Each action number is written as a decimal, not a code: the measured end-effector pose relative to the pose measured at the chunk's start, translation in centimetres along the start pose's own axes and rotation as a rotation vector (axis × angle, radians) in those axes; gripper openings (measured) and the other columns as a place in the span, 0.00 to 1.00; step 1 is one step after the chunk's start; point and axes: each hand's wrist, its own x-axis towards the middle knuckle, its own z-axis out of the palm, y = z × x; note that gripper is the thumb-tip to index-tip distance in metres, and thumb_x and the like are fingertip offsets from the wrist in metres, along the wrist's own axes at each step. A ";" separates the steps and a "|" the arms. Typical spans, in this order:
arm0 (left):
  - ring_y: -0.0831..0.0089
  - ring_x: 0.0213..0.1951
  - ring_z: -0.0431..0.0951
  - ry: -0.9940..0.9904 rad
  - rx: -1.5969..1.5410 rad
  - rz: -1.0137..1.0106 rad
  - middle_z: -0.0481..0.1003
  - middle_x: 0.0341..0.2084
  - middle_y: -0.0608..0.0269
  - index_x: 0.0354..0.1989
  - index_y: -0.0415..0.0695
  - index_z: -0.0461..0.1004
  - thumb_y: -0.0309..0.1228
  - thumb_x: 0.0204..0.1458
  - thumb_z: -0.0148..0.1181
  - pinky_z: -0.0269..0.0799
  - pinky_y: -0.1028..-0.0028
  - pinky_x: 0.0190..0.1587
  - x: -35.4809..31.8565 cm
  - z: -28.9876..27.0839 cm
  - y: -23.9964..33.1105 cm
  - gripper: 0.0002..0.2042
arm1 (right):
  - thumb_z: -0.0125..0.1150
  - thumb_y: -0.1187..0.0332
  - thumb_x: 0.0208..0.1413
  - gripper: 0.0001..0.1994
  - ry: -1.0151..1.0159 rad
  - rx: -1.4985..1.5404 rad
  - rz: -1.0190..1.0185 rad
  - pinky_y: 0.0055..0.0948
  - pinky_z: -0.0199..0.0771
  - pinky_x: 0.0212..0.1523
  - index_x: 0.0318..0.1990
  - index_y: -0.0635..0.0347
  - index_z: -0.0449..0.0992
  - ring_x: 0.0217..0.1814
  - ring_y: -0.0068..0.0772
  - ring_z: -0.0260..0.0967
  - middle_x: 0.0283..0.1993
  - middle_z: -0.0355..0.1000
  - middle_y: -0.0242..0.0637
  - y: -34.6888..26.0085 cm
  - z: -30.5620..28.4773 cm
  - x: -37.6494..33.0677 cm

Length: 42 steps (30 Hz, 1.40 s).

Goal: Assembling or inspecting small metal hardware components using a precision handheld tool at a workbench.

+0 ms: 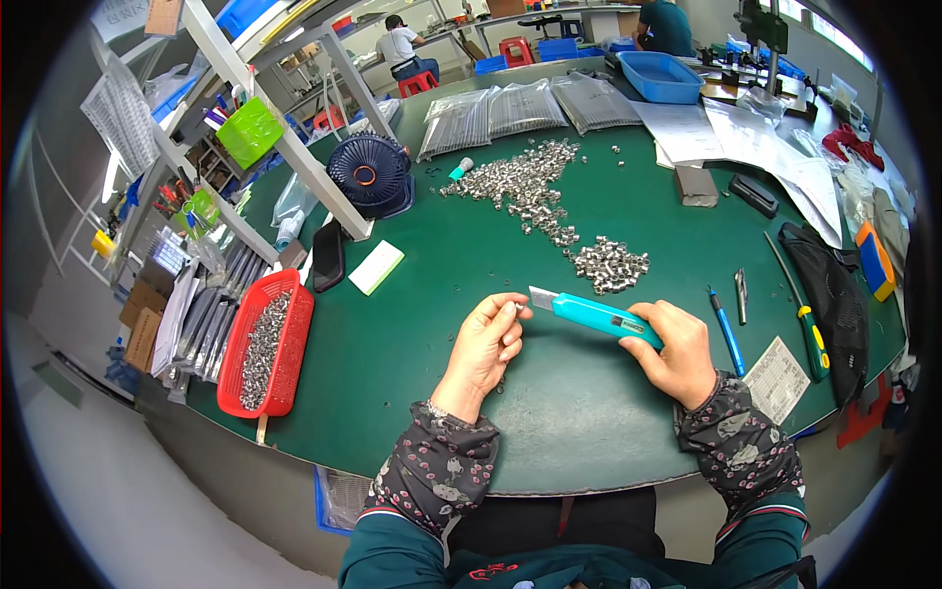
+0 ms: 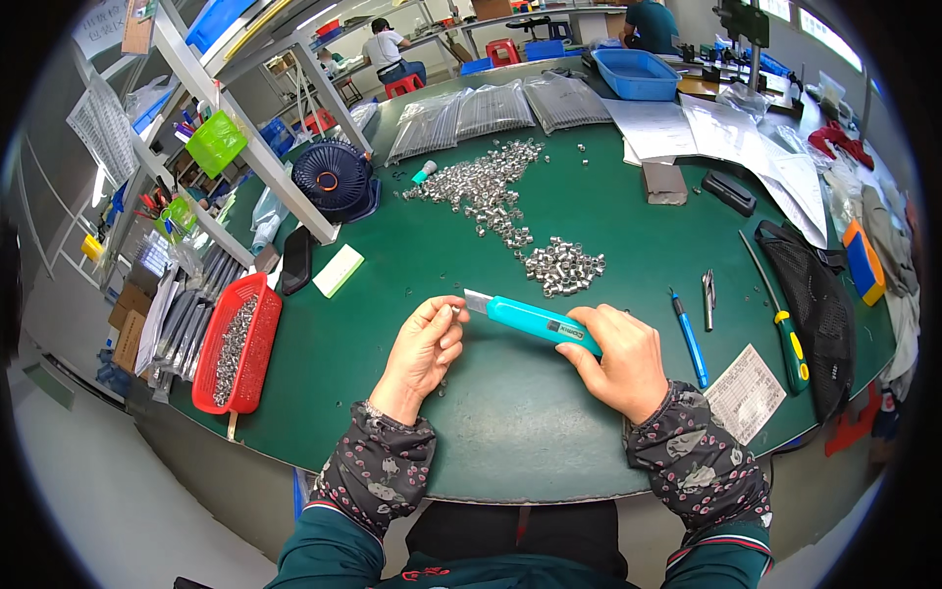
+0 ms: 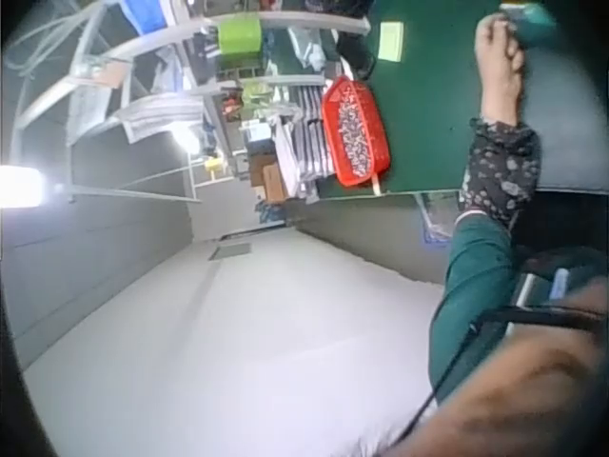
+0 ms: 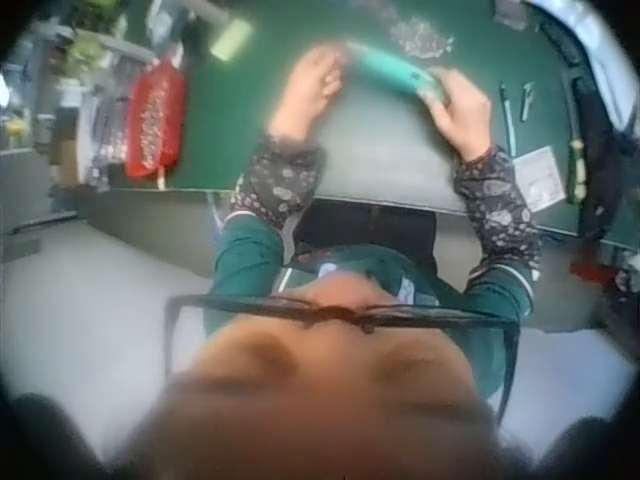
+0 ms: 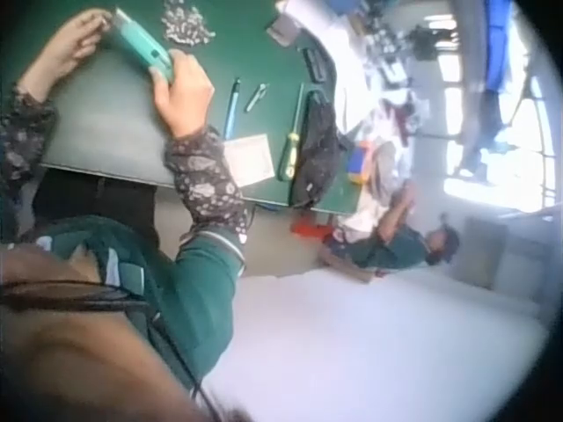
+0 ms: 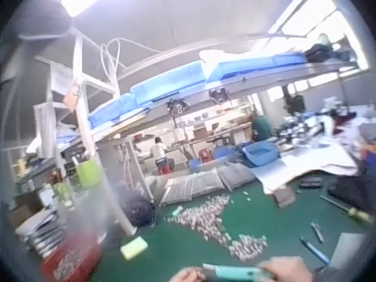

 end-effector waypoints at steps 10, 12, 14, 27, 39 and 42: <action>0.88 0.15 0.55 -0.023 -0.056 -0.033 0.66 0.22 0.66 0.33 0.41 0.67 0.29 0.52 0.48 0.49 0.89 0.12 -0.3 0.0 0.5 0.05 | 0.60 0.67 0.38 0.12 -0.008 0.056 0.014 0.32 0.63 0.24 0.31 0.61 0.69 0.23 0.40 0.64 0.23 0.65 0.39 0.1 0.0 0.0; 0.88 0.15 0.55 -0.033 -0.059 -0.030 0.66 0.22 0.66 0.33 0.41 0.67 0.29 0.52 0.47 0.49 0.89 0.12 -0.2 0.1 0.5 0.06 | 0.60 0.67 0.39 0.12 -0.025 0.076 0.028 0.32 0.63 0.25 0.32 0.62 0.70 0.24 0.40 0.65 0.24 0.66 0.39 0.2 0.1 -0.1; 0.87 0.15 0.55 -0.043 -0.063 -0.029 0.66 0.22 0.65 0.33 0.41 0.67 0.29 0.52 0.47 0.49 0.89 0.12 -0.1 0.0 0.4 0.06 | 0.60 0.67 0.39 0.12 -0.041 0.095 0.042 0.32 0.64 0.26 0.32 0.62 0.70 0.25 0.41 0.65 0.24 0.67 0.40 0.3 0.1 -0.1; 0.88 0.14 0.55 -0.079 -0.129 -0.024 0.66 0.22 0.67 0.32 0.43 0.67 0.29 0.52 0.49 0.48 0.89 0.11 0.0 -0.5 0.3 0.04 | 0.59 0.65 0.40 0.13 -0.132 0.212 0.097 0.32 0.66 0.28 0.32 0.63 0.71 0.28 0.42 0.67 0.27 0.68 0.42 0.7 0.1 -0.2; 0.89 0.11 0.52 -0.039 0.034 0.046 0.66 0.17 0.68 0.31 0.41 0.67 0.27 0.50 0.51 0.47 0.88 0.11 -0.1 -0.1 0.1 0.04 | 0.59 0.64 0.41 0.13 -0.275 0.292 0.269 0.31 0.65 0.25 0.32 0.63 0.72 0.25 0.39 0.67 0.26 0.69 0.42 0.7 0.0 -0.2; 0.88 0.11 0.53 -0.016 0.051 0.052 0.66 0.17 0.67 0.30 0.40 0.67 0.27 0.50 0.51 0.47 0.88 0.11 0.0 -0.2 0.0 0.04 | 0.60 0.65 0.40 0.12 -0.125 0.149 0.109 0.32 0.64 0.23 0.31 0.62 0.71 0.23 0.39 0.66 0.24 0.67 0.40 0.0 0.1 -0.5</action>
